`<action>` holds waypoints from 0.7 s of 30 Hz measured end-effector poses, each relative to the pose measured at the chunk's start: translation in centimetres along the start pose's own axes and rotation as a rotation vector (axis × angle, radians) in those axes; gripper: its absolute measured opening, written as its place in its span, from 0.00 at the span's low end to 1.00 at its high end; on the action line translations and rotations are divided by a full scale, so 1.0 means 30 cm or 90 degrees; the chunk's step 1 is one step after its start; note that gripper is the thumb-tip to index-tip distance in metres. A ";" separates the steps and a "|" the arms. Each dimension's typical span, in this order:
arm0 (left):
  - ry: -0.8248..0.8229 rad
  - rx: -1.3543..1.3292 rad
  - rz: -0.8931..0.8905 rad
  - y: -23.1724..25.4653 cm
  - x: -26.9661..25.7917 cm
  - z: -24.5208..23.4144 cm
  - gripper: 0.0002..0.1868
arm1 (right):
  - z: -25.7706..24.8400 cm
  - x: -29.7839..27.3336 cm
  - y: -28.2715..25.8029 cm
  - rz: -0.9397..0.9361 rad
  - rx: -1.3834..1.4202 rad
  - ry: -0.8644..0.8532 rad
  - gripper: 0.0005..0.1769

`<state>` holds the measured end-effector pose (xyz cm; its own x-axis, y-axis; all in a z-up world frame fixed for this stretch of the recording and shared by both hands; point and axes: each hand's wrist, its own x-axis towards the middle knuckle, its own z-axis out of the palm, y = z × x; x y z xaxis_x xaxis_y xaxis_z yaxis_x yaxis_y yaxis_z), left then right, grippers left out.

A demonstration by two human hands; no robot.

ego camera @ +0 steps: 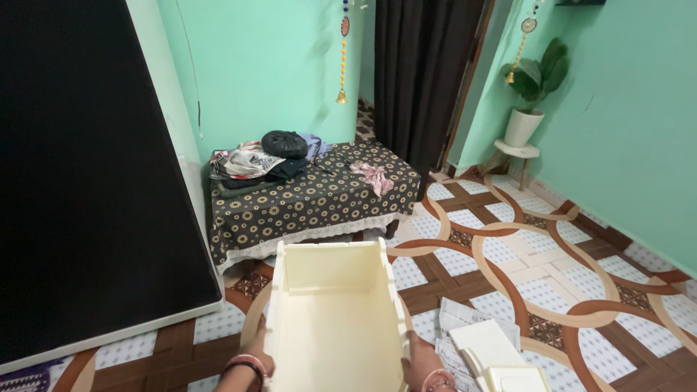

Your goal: The person sits on the floor and assembles a white plastic drawer cabinet, snapping side panels, drawer fronts and base pieces together by hand. They pick panels one at a time from a pile on the floor, align slots, and press parts into the frame, working on the partially built unit throughout the clip.

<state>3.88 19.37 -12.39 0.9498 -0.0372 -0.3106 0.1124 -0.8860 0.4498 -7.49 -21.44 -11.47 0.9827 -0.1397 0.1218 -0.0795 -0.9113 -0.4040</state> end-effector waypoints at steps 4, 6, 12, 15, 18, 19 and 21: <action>-0.148 0.114 -0.082 -0.068 0.011 -0.071 0.54 | -0.001 -0.056 -0.031 0.150 0.009 -0.191 0.38; -0.166 0.139 -0.074 -0.078 0.005 -0.084 0.53 | -0.022 -0.057 -0.031 0.157 -0.010 -0.261 0.40; -0.150 0.096 -0.076 -0.071 -0.074 -0.049 0.54 | -0.074 -0.045 -0.025 0.158 -0.039 -0.302 0.43; -0.123 0.024 -0.100 -0.016 -0.142 -0.084 0.57 | -0.125 -0.031 -0.048 0.140 -0.033 -0.281 0.44; -0.081 -0.061 -0.122 0.087 -0.170 -0.172 0.61 | -0.189 0.003 -0.104 0.108 -0.022 -0.240 0.46; -0.066 -0.081 -0.128 0.122 -0.178 -0.196 0.62 | -0.208 0.018 -0.127 0.090 -0.019 -0.228 0.46; -0.032 -0.076 -0.120 0.190 -0.177 -0.223 0.65 | -0.237 0.058 -0.176 0.048 -0.006 -0.206 0.47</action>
<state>1.43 17.60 -2.56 0.8931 0.0980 -0.4390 0.3230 -0.8190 0.4743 -6.54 -19.64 -2.67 0.9759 -0.0784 -0.2035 -0.1547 -0.9066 -0.3926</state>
